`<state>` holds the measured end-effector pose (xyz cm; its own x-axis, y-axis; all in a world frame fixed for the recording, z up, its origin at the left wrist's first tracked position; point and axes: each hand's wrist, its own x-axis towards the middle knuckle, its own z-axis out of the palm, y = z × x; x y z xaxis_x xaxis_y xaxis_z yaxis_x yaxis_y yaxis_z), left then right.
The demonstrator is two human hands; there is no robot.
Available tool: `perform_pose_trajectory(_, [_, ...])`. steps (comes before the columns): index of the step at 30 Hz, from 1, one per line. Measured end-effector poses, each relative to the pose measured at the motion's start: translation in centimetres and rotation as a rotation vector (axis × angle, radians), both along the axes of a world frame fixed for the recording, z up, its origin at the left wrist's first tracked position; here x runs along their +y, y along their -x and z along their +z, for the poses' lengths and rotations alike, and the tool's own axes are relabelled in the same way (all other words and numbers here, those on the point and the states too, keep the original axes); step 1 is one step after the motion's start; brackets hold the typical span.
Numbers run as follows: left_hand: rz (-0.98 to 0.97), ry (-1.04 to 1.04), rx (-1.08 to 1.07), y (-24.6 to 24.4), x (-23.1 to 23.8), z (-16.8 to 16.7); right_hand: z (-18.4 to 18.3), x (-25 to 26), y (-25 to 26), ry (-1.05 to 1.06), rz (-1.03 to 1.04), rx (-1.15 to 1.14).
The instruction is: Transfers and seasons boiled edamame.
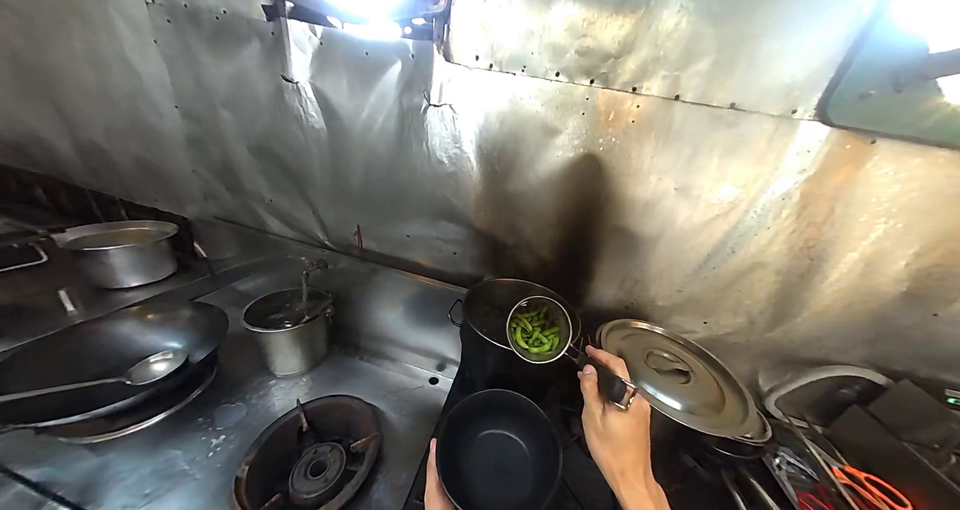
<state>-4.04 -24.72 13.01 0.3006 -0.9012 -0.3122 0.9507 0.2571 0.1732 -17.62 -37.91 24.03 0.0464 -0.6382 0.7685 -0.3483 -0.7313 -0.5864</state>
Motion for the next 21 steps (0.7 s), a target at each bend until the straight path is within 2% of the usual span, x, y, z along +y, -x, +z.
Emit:
perform_pose_trajectory(10, [-0.014, -0.011, 0.01, -0.1, -0.5, 0.3, -0.2, 0.3, 0.0, 0.042, -0.037, 0.045])
perform_pose_trajectory(16, [-0.055, -0.066, -0.03, 0.6, -1.3, 1.8, -0.6, 0.5, 0.2, 0.063, 0.029, 0.048])
perform_pose_trajectory(21, [-0.087, -0.054, -0.073, -0.1, -4.9, 1.3, -2.8, 2.6, 0.5, 0.16, 0.154, 0.186])
